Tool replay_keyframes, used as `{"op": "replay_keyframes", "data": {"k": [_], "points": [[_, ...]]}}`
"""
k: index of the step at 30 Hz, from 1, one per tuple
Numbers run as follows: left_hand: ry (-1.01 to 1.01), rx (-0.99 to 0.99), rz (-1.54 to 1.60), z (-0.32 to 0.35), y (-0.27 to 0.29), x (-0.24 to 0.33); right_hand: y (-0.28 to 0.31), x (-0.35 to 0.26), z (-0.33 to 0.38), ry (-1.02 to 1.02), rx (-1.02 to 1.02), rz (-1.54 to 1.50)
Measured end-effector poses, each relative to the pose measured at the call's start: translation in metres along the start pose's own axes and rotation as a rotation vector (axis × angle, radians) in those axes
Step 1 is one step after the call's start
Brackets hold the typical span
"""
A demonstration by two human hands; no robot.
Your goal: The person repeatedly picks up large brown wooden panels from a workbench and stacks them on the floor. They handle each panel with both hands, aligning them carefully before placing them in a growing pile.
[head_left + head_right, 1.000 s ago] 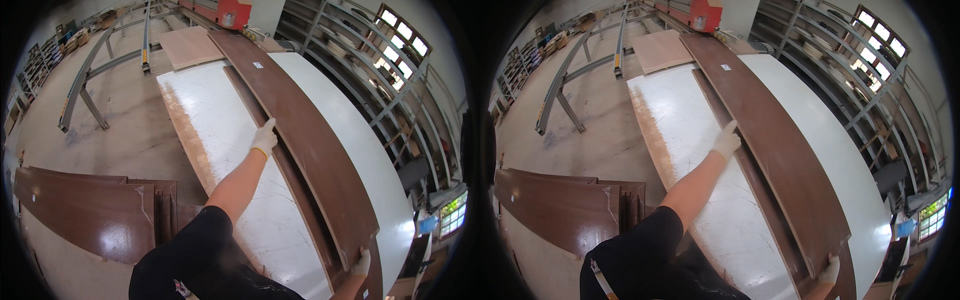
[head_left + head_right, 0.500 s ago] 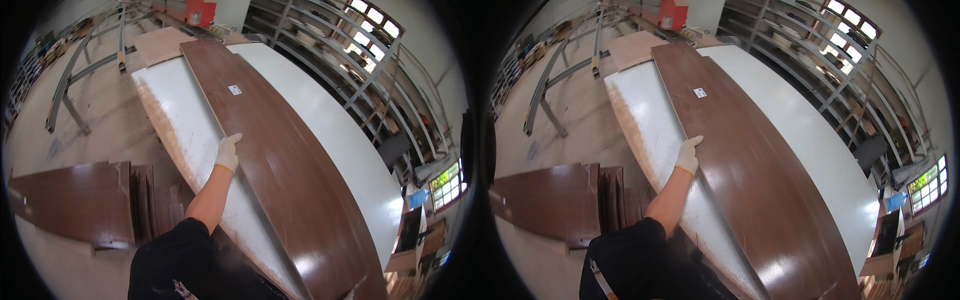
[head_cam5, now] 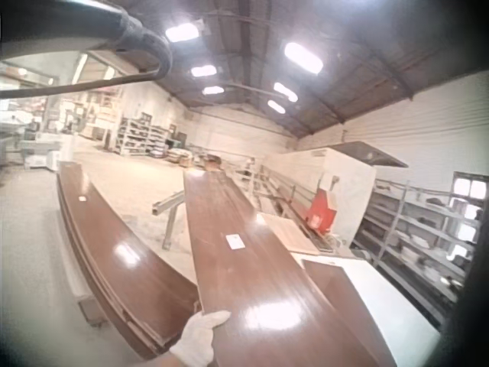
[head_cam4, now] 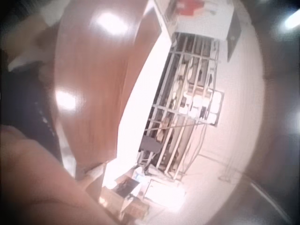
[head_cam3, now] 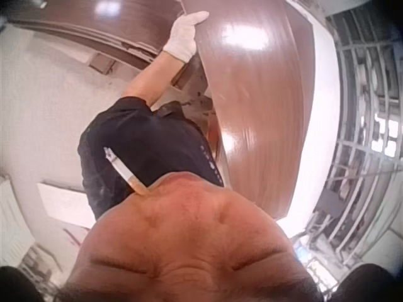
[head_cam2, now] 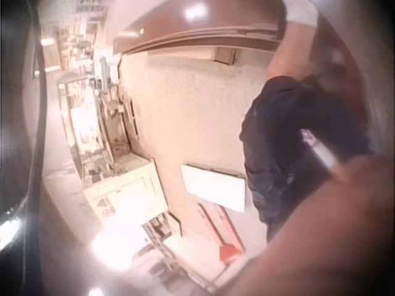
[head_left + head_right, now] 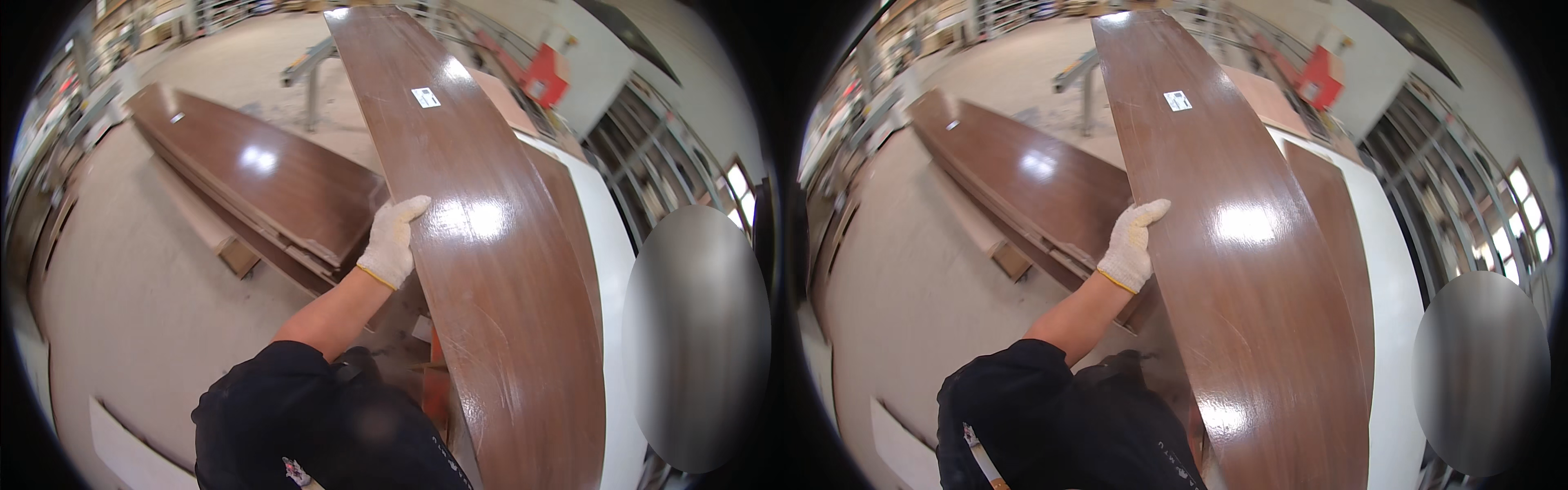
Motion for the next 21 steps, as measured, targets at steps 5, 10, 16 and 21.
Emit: {"op": "replay_keyframes", "data": {"k": [5,10,16,21], "points": [[-0.3,0.196,-0.047,0.031,0.055,0.106,-0.079,-0.071,-0.021,0.217,-0.231,-0.007],[-0.514,0.38,-0.01,0.035,0.145,0.199,-0.167,-0.13,-0.009,0.408,-0.435,-0.011],[-0.599,0.576,0.029,0.009,0.27,0.297,-0.263,-0.189,0.025,0.669,-0.651,0.011],[-0.636,0.557,-0.029,-0.031,0.336,0.378,-0.313,-0.221,0.072,1.105,-0.863,-0.049]]}}
Point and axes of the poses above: each hand's wrist, its own z-axis away from the middle knuckle, its own y-axis out of the back of the hand, x = y × z, the point moved 3 cm from there along -z, towards the middle knuckle, and after that the axes turned 5 degrees about z, right-handed, at the moved point
